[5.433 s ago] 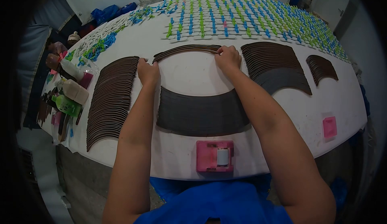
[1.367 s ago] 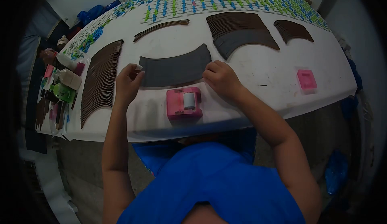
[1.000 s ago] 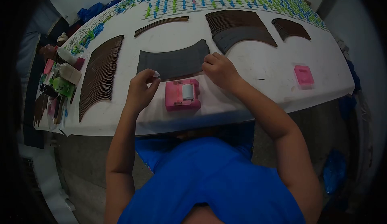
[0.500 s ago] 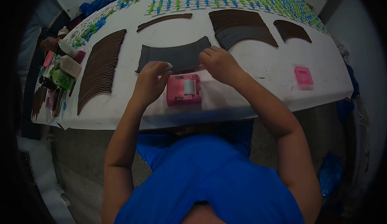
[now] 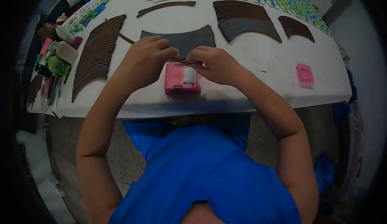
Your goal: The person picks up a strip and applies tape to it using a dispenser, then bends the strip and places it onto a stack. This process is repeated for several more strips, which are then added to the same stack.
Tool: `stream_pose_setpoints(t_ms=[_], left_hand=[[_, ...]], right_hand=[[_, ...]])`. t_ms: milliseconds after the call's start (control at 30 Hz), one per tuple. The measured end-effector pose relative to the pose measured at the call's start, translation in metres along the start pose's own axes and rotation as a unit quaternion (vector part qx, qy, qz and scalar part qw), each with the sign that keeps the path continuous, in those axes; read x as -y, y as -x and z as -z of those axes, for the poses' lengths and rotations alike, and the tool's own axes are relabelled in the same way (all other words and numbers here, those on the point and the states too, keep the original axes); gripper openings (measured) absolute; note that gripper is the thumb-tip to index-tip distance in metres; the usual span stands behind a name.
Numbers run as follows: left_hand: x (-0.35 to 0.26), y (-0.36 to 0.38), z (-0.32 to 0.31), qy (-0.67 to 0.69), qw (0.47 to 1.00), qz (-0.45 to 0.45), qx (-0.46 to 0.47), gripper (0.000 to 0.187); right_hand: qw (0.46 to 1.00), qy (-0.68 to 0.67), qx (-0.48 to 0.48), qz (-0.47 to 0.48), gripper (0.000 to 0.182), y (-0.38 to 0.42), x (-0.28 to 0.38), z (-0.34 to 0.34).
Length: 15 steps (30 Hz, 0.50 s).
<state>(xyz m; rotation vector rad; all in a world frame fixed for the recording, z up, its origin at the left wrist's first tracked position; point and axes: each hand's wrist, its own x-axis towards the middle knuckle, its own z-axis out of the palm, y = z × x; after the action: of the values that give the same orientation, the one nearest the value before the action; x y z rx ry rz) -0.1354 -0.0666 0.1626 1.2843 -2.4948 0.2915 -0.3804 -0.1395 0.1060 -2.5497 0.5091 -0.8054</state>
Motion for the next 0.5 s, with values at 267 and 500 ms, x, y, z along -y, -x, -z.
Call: stream_pose_setpoints(t_ms=[267, 500], left_hand=[[-0.009, -0.019, 0.016, -0.085, 0.988, -0.089, 0.088, 0.013], [-0.010, -0.022, 0.016, -0.093, 0.988, -0.097, 0.083, 0.011]], right_hand=[[0.999, -0.037, 0.024, -0.014, 0.012, 0.000, -0.011, -0.024], [0.997, -0.047, 0.034, -0.049, 0.013, -0.004, -0.004, -0.027]])
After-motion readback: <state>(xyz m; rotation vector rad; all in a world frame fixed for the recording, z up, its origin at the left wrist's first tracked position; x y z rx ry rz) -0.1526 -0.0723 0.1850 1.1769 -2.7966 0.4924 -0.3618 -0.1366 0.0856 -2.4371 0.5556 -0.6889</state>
